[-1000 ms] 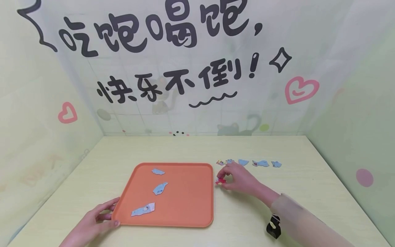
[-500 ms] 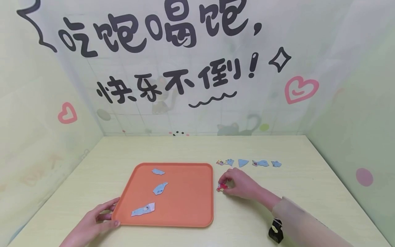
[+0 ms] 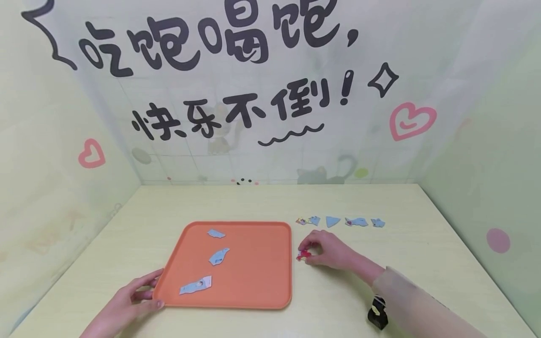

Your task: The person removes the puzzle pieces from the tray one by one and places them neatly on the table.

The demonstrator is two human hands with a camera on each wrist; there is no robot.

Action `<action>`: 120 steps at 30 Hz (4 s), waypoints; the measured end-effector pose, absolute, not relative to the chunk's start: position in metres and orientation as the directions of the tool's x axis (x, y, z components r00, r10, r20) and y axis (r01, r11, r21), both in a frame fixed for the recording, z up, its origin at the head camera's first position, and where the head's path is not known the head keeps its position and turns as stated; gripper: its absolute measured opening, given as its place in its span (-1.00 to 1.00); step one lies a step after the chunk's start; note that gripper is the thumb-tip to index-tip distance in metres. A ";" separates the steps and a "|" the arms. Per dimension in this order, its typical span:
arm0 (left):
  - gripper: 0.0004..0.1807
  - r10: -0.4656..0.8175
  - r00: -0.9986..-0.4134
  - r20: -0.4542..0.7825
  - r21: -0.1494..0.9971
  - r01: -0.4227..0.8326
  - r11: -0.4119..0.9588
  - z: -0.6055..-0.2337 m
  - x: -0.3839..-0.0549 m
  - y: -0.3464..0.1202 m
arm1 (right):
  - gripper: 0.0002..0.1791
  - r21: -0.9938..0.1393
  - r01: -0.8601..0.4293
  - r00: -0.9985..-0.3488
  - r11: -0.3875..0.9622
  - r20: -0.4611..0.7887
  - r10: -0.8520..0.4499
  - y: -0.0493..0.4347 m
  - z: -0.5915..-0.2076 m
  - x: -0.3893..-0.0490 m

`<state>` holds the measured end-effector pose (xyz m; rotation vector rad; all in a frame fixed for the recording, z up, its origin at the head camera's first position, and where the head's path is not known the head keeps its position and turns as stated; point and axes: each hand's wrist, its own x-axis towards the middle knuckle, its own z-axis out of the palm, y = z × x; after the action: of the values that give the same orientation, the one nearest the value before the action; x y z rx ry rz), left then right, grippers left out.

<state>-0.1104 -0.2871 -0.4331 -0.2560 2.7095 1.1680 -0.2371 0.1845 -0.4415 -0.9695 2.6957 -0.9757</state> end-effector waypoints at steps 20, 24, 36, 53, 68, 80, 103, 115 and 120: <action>-0.10 -0.091 -0.967 -0.237 0.694 -0.234 0.681 -0.434 -0.112 -0.288 | -0.72 -0.638 -0.512 -0.784 0.575 0.074 -0.616 0.188 -0.444 -0.240; -0.10 -0.096 -0.966 -0.241 0.692 -0.240 0.681 -0.434 -0.112 -0.288 | -0.72 -0.642 -0.516 -0.779 0.567 0.076 -0.622 0.189 -0.444 -0.241; -0.10 -0.085 -0.969 -0.231 0.701 -0.226 0.676 -0.433 -0.110 -0.288 | -0.65 -0.609 -0.530 -0.778 0.590 0.073 -0.624 0.189 -0.444 -0.239; -0.11 -0.072 -0.972 -0.226 0.728 -0.217 0.651 -0.431 -0.107 -0.289 | -0.53 -0.558 -0.615 -0.725 0.558 0.119 -0.679 0.179 -0.404 -0.258; -0.11 -0.089 -0.970 -0.226 0.731 -0.229 0.642 -0.433 -0.108 -0.288 | -0.56 -0.538 -0.664 -0.672 0.519 0.125 -0.730 0.119 -0.370 -0.285; -0.11 -0.094 -0.969 -0.229 0.742 -0.236 0.628 -0.434 -0.108 -0.289 | -0.56 -0.595 -0.638 -0.673 0.489 0.123 -0.729 0.056 -0.381 -0.305; -0.10 -0.097 -0.966 -0.240 0.741 -0.247 0.625 -0.434 -0.108 -0.290 | -0.53 -0.675 -0.559 -0.701 0.481 0.076 -0.709 -0.037 -0.413 -0.310; -0.10 -0.089 -0.969 -0.231 0.742 -0.235 0.628 -0.433 -0.109 -0.290 | -0.60 -0.611 -0.569 -0.722 0.550 0.050 -0.690 -0.043 -0.430 -0.310; -0.11 -0.086 -0.972 -0.220 0.730 -0.223 0.646 -0.435 -0.108 -0.292 | -0.65 -0.554 -0.621 -0.688 0.555 0.046 -0.724 -0.046 -0.430 -0.308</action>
<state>-0.1075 -0.2919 -0.4347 -0.2550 2.6973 1.2306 -0.3078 -0.0461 -0.4300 -1.1373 2.6009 -0.8153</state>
